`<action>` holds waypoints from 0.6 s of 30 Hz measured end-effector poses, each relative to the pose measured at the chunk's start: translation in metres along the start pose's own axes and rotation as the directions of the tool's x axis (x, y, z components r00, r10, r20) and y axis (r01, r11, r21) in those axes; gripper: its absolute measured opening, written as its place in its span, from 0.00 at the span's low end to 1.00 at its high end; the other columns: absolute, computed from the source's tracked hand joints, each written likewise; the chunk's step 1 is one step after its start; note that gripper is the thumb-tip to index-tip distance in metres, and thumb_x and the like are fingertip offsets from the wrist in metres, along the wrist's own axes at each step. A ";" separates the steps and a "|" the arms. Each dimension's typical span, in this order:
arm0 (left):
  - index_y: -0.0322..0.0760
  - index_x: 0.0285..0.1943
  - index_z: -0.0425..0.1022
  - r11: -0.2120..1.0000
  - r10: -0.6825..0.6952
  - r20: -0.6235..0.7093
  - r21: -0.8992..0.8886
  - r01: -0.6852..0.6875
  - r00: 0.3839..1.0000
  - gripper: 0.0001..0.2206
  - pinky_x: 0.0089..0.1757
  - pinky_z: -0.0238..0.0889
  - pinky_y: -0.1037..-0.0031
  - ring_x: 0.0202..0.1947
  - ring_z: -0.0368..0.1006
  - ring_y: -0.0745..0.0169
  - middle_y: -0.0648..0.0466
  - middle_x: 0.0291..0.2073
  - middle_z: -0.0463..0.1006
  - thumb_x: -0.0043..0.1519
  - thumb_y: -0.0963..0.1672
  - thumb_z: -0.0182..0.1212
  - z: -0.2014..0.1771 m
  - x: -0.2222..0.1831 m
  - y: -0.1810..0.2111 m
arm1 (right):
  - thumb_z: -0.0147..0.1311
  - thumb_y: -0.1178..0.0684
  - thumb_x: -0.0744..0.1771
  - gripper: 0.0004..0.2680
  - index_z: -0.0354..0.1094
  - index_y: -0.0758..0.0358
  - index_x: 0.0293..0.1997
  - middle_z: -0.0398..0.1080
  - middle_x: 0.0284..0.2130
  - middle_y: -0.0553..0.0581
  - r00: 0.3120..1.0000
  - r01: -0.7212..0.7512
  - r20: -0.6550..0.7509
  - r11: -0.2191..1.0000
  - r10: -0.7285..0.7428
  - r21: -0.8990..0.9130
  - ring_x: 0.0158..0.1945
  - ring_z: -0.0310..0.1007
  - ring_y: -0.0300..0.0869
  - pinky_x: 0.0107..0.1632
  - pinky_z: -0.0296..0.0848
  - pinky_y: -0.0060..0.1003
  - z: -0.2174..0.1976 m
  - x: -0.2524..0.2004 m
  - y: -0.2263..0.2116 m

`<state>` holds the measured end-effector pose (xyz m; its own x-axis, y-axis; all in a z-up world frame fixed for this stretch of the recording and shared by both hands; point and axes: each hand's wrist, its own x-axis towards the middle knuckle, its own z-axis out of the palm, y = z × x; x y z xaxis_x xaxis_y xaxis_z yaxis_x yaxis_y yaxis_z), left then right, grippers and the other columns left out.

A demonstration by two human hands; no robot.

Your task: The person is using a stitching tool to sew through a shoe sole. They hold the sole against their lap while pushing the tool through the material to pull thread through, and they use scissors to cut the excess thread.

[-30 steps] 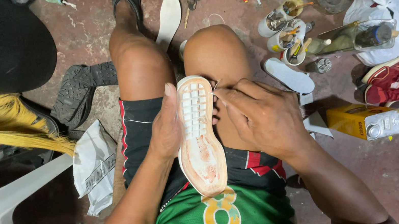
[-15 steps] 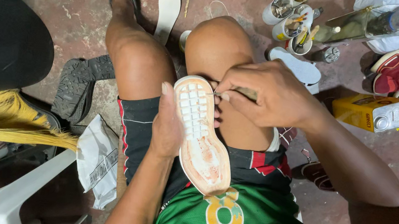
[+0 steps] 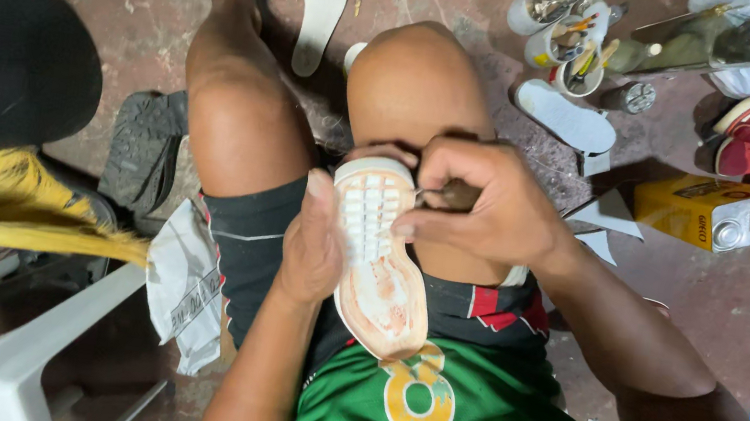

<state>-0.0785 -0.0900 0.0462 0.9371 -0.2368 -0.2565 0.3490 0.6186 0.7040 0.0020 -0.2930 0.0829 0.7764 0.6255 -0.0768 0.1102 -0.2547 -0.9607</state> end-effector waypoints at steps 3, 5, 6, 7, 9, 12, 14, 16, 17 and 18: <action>0.25 0.70 0.65 0.997 -0.078 -0.015 0.002 0.078 0.997 0.39 0.48 0.71 0.67 0.45 0.75 0.56 0.44 0.49 0.78 0.69 0.63 0.34 -0.006 0.000 0.000 | 0.69 0.58 0.63 0.12 0.61 0.63 0.35 0.62 0.30 0.46 0.999 -0.033 -0.012 0.873 0.044 0.486 0.31 0.54 0.30 0.34 0.53 0.30 0.008 -0.004 0.018; 0.25 0.70 0.64 0.996 -0.089 0.016 -0.012 0.089 0.996 0.39 0.50 0.71 0.67 0.46 0.76 0.56 0.44 0.48 0.78 0.69 0.63 0.35 -0.010 0.001 0.001 | 0.63 0.58 0.66 0.08 0.63 0.62 0.36 0.65 0.29 0.48 0.999 0.023 -0.050 0.774 0.011 0.633 0.31 0.59 0.31 0.36 0.57 0.30 0.007 -0.006 0.030; 0.25 0.70 0.64 0.995 -0.098 0.024 -0.023 0.098 0.995 0.39 0.51 0.71 0.68 0.47 0.76 0.56 0.43 0.48 0.78 0.69 0.63 0.35 -0.012 0.000 0.000 | 0.60 0.58 0.68 0.07 0.63 0.62 0.37 0.67 0.29 0.49 0.998 0.044 -0.065 0.712 0.002 0.701 0.30 0.61 0.32 0.37 0.59 0.31 0.008 -0.008 0.036; 0.25 0.70 0.65 0.994 -0.104 0.017 -0.029 0.104 0.994 0.39 0.50 0.71 0.68 0.46 0.76 0.57 0.44 0.48 0.78 0.69 0.63 0.35 -0.014 -0.003 -0.002 | 0.58 0.57 0.67 0.05 0.64 0.62 0.36 0.65 0.27 0.49 0.991 0.031 -0.101 0.586 0.087 0.810 0.27 0.59 0.32 0.31 0.58 0.29 0.007 -0.011 0.042; 0.25 0.69 0.65 0.995 -0.091 -0.001 -0.032 0.091 0.996 0.39 0.48 0.72 0.68 0.45 0.75 0.57 0.44 0.47 0.77 0.69 0.63 0.35 -0.021 -0.001 -0.004 | 0.54 0.57 0.67 0.03 0.64 0.62 0.35 0.61 0.23 0.49 0.968 0.119 -0.151 0.167 0.200 0.979 0.22 0.57 0.32 0.25 0.59 0.25 -0.020 -0.013 0.053; 0.27 0.68 0.66 0.983 -0.014 -0.106 -0.183 -0.005 0.994 0.38 0.43 0.70 0.69 0.40 0.73 0.58 0.44 0.42 0.76 0.72 0.63 0.36 -0.030 -0.006 -0.003 | 0.49 0.53 0.72 0.08 0.63 0.65 0.36 0.59 0.20 0.51 0.875 0.378 -0.433 0.254 0.216 0.890 0.19 0.57 0.33 0.24 0.58 0.28 -0.061 -0.015 0.044; 0.28 0.69 0.66 0.971 -0.019 -0.097 -0.240 -0.005 0.995 0.38 0.44 0.70 0.69 0.40 0.73 0.58 0.44 0.42 0.76 0.70 0.64 0.36 -0.031 -0.005 -0.003 | 0.45 0.47 0.73 0.11 0.65 0.64 0.39 0.60 0.23 0.52 0.810 0.354 -0.547 0.567 0.211 0.744 0.18 0.57 0.35 0.24 0.58 0.30 -0.071 -0.033 0.026; 0.29 0.69 0.66 0.971 -0.020 -0.137 -0.239 -0.013 0.990 0.39 0.45 0.71 0.69 0.41 0.74 0.58 0.44 0.43 0.76 0.69 0.64 0.36 -0.023 -0.015 -0.005 | 0.41 0.44 0.72 0.13 0.67 0.62 0.39 0.64 0.23 0.53 0.816 0.184 -0.518 0.733 0.258 0.655 0.17 0.58 0.35 0.23 0.59 0.30 -0.062 -0.033 0.016; 0.28 0.69 0.66 0.981 -0.015 -0.124 -0.196 -0.010 0.992 0.39 0.46 0.71 0.68 0.42 0.74 0.58 0.45 0.44 0.76 0.68 0.64 0.36 -0.022 -0.009 -0.001 | 0.40 0.44 0.72 0.13 0.68 0.61 0.38 0.65 0.22 0.52 0.801 0.132 -0.531 0.783 0.276 0.607 0.17 0.59 0.35 0.20 0.59 0.30 -0.052 -0.030 0.010; 0.28 0.69 0.66 0.988 -0.009 -0.110 -0.152 -0.008 0.994 0.40 0.47 0.71 0.68 0.43 0.74 0.58 0.45 0.45 0.76 0.68 0.64 0.36 -0.021 -0.003 0.002 | 0.38 0.45 0.72 0.14 0.69 0.61 0.36 0.67 0.20 0.52 0.785 0.078 -0.546 0.827 0.293 0.557 0.16 0.59 0.34 0.18 0.60 0.29 -0.044 -0.028 0.002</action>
<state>-0.0806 -0.0725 0.0350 0.9291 -0.1582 -0.3342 0.3386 0.7268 0.5975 0.0075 -0.3439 0.0946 0.9805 0.0142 -0.1963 -0.1936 0.2491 -0.9489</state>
